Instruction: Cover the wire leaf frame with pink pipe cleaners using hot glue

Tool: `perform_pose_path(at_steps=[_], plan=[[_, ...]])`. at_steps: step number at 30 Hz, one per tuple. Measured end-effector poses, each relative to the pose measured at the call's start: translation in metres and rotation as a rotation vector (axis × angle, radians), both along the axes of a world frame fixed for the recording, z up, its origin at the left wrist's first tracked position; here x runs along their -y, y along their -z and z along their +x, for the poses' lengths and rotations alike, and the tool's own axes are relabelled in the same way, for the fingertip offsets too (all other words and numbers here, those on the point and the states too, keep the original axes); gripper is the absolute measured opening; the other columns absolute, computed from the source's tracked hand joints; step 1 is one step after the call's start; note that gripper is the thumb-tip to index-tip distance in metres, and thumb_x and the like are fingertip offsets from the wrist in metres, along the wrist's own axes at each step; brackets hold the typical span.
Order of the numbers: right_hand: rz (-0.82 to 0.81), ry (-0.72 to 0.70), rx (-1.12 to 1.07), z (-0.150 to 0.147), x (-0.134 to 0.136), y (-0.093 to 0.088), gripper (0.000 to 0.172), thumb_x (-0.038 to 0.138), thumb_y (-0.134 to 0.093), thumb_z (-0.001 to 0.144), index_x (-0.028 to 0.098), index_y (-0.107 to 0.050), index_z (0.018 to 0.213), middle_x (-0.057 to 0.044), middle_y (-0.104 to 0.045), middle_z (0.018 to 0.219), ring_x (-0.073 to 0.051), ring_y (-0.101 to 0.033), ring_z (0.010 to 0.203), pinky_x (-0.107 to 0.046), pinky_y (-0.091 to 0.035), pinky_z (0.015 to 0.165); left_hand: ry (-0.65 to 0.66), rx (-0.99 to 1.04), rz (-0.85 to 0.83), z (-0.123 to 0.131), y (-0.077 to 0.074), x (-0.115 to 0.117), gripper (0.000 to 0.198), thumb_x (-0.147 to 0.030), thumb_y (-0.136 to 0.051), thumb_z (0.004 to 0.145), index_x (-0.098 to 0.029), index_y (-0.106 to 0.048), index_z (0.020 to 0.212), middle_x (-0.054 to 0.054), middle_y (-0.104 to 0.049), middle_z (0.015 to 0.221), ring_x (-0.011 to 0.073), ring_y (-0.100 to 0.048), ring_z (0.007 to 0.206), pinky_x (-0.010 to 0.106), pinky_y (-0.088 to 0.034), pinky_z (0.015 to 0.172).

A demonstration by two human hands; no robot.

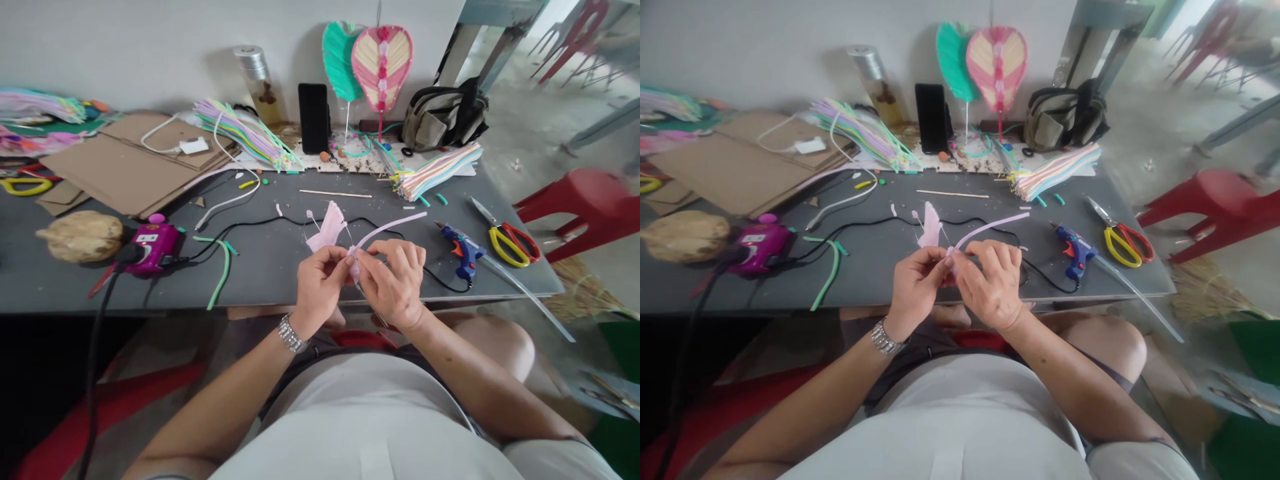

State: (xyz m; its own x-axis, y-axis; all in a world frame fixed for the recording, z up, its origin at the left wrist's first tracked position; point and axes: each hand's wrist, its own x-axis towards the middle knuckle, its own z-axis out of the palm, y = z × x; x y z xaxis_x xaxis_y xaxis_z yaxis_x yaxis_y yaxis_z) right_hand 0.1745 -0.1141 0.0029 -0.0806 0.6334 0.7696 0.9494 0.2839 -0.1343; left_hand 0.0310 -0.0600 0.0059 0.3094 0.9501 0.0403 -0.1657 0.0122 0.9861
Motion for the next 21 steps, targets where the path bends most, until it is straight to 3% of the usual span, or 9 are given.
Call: perform_pose_path(at_steps=[7, 13, 21], plan=[[0.020, -0.011, 0.026, -0.001, 0.000, 0.003, 0.026, 0.014, -0.066, 0.092, 0.027, -0.069, 0.114, -0.006, -0.074, 0.101, -0.023, -0.062, 0.096, -0.041, -0.036, 0.085, -0.025, -0.018, 0.049, 0.001, 0.003, 0.002, 0.032, -0.047, -0.079, 0.084, -0.017, -0.067, 0.079, -0.001, -0.065, 0.062, 0.0111, -0.058, 0.053, 0.022, -0.050, 0.052], [0.051, -0.020, -0.019, -0.006, -0.003, 0.002, 0.021, 0.013, -0.068, 0.091, 0.024, -0.069, 0.108, -0.005, -0.073, 0.096, -0.022, -0.063, 0.091, -0.040, -0.039, 0.081, -0.078, -0.123, 0.202, -0.001, 0.010, 0.002, 0.023, -0.039, -0.072, 0.091, -0.017, -0.067, 0.083, -0.001, -0.066, 0.063, 0.0114, -0.059, 0.054, 0.021, -0.049, 0.052], [-0.097, -0.099, -0.495, -0.013, -0.008, -0.004, 0.009, 0.016, -0.068, 0.093, 0.024, -0.072, 0.094, -0.004, -0.069, 0.091, -0.021, -0.065, 0.090, -0.040, -0.050, 0.084, -0.131, -0.250, 0.404, -0.002, 0.016, -0.001, 0.011, -0.025, -0.064, 0.094, -0.018, -0.066, 0.085, -0.001, -0.068, 0.068, 0.0113, -0.061, 0.055, 0.022, -0.049, 0.055]])
